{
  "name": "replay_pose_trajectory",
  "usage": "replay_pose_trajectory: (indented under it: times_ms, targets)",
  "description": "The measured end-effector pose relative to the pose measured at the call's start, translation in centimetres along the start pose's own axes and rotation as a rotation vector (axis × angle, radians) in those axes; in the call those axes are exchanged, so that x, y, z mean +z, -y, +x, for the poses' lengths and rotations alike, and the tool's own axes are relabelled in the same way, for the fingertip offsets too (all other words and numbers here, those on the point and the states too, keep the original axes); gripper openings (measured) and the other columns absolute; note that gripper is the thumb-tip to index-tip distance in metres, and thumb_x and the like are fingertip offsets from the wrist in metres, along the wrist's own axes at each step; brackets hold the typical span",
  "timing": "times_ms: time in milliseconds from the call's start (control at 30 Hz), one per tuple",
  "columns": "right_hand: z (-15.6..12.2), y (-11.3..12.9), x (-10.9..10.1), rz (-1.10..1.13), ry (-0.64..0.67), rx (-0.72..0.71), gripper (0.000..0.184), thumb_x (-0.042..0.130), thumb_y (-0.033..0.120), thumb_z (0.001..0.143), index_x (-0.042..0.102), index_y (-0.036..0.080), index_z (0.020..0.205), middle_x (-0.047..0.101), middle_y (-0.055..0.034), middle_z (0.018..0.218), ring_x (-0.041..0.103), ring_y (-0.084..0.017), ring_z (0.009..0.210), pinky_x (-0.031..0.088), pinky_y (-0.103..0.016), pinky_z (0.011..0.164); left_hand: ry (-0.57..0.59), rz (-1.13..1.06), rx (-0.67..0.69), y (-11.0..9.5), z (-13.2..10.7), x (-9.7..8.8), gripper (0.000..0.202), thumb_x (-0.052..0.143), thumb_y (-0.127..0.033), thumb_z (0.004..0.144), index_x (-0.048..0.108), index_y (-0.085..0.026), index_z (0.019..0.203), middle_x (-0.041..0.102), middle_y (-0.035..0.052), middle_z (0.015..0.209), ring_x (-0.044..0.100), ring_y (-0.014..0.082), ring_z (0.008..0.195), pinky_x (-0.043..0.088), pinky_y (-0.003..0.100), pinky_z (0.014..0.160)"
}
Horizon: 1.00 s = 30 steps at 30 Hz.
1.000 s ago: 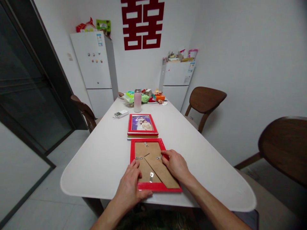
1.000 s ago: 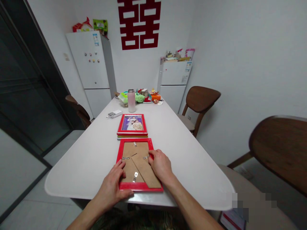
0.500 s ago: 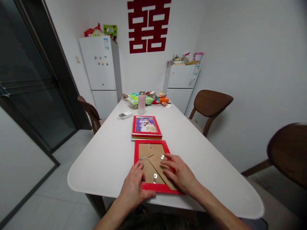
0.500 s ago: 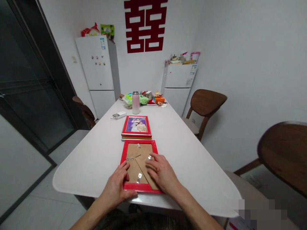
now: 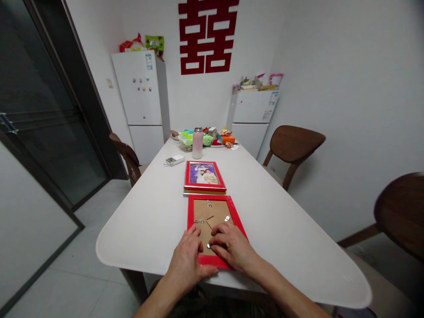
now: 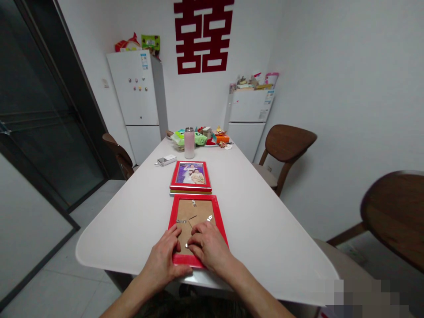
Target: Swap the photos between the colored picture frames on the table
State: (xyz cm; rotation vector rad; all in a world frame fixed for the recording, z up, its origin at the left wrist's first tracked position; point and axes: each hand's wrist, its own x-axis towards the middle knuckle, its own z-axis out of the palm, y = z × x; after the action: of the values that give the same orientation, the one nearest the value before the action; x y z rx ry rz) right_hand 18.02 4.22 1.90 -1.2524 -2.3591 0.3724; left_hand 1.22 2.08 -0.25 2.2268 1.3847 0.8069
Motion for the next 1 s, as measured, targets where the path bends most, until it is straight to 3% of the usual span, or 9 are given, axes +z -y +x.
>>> replay_pose_trajectory:
  times_ms: [167,367,533,667,800,1000]
  targets:
    - [2.6,0.8,0.5,0.012,-0.045,0.084,0.022,0.044,0.022,0.077,0.061,0.020,0.092,0.058,-0.0044,0.090,0.049,-0.014,0.086,0.035,-0.025,0.078,-0.021,-0.022,-0.004,-0.3,0.0,-0.2,0.041,0.077,-0.030,0.041,0.048,-0.018,0.068,0.049,0.0169,0.117,0.036,0.0300,0.115,0.034,0.045,0.092]
    - [6.3,0.7,2.3,-0.149,-0.005,0.168,0.022,0.043,0.023,0.077,0.064,0.018,0.073,0.059,-0.0053,0.076,0.050,-0.015,0.078,0.034,-0.025,0.072,-0.043,-0.025,0.015,-0.4,0.1,-0.1,0.042,0.077,-0.026,0.038,0.047,-0.019,0.067,0.048,0.0157,0.118,0.036,0.0305,0.115,0.032,0.045,0.093]
    - [6.8,0.4,3.1,-0.194,-0.053,0.238,0.022,0.042,0.022,0.078,0.062,0.015,0.073,0.059,-0.0071,0.079,0.051,-0.015,0.078,0.034,-0.024,0.071,-0.043,-0.030,0.005,-0.3,0.0,0.0,0.043,0.077,-0.025,0.038,0.046,-0.019,0.067,0.049,0.0145,0.117,0.035,0.0295,0.116,0.032,0.045,0.094]
    - [7.0,-0.3,2.4,-0.218,-0.085,0.266,0.024,0.039,0.025,0.080,0.061,0.016,0.078,0.058,-0.0067,0.082,0.051,-0.014,0.079,0.034,-0.023,0.071,-0.022,-0.049,-0.004,-0.3,0.1,-0.1,0.041,0.077,-0.026,0.040,0.046,-0.019,0.067,0.050,0.0159,0.116,0.035,0.0306,0.115,0.032,0.048,0.093]
    - [7.6,-2.2,1.5,-0.272,-0.135,0.363,0.028,0.037,0.024,0.080,0.061,0.011,0.083,0.057,-0.0123,0.086,0.049,-0.019,0.083,0.033,-0.029,0.074,-0.017,-0.051,-0.008,-0.2,0.1,-0.2,0.042,0.077,-0.028,0.039,0.047,-0.019,0.067,0.050,0.0173,0.116,0.034,0.0320,0.116,0.033,0.048,0.091]
    - [7.9,-3.5,1.7,-0.302,-0.143,0.421,0.027,0.039,0.026,0.079,0.062,0.013,0.086,0.055,-0.0124,0.090,0.046,-0.021,0.087,0.032,-0.031,0.074,-0.021,-0.030,-0.005,-0.1,0.2,-0.1,0.042,0.078,-0.025,0.038,0.048,-0.018,0.066,0.050,0.0179,0.115,0.035,0.0312,0.116,0.033,0.045,0.092]
